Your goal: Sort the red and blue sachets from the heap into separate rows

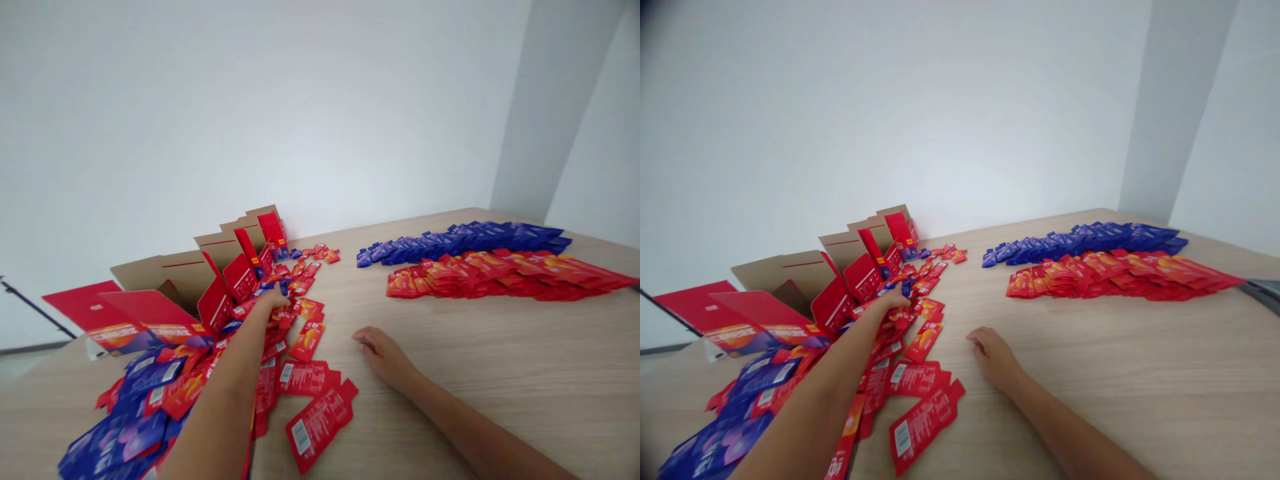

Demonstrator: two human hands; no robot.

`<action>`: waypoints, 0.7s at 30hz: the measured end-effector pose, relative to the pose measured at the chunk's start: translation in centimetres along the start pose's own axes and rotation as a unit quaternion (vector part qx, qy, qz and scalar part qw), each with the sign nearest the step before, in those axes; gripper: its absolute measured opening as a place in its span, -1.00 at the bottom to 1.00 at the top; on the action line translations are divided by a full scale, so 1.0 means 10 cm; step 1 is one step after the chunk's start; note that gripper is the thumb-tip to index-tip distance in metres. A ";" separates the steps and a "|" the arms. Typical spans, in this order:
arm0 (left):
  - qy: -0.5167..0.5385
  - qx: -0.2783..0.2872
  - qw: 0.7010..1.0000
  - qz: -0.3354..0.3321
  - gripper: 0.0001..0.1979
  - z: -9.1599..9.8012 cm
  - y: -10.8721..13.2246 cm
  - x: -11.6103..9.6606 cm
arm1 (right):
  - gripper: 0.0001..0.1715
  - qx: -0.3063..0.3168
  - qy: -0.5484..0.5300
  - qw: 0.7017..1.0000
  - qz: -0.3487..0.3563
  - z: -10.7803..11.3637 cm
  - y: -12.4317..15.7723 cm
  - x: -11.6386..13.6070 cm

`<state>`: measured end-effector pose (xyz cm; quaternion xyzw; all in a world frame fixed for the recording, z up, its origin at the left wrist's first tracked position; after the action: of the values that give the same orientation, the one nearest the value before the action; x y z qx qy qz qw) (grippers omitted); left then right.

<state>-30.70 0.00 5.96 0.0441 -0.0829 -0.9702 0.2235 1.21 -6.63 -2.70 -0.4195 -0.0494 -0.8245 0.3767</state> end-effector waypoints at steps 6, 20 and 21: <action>-0.094 0.022 0.995 0.037 -0.49 -0.01 -0.13 -0.13 | -0.68 -0.010 -0.017 1.000 -0.003 0.00 0.00 0.00; -0.179 -0.005 0.983 -0.037 -0.70 0.05 0.13 0.09 | -0.69 -0.010 -0.031 0.999 -0.005 -0.01 -0.03 -0.02; -0.171 -0.002 0.984 -0.044 -0.70 0.04 0.12 0.08 | -0.69 -0.013 -0.032 0.999 -0.004 -0.01 -0.03 -0.03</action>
<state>-30.94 -1.35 6.48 -0.1193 -0.1164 -0.9724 0.1636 1.01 -6.28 -2.94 -0.4504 -0.0527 -0.8126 0.3661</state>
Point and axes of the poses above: each hand's wrist, its own y-axis away from the middle knuckle, its own z-axis out of the back of the hand, x = y × z, the point moved 2 cm from there along -y, towards the middle knuckle, and after that the axes turned 12 degrees about x, right-handed, at the moved point
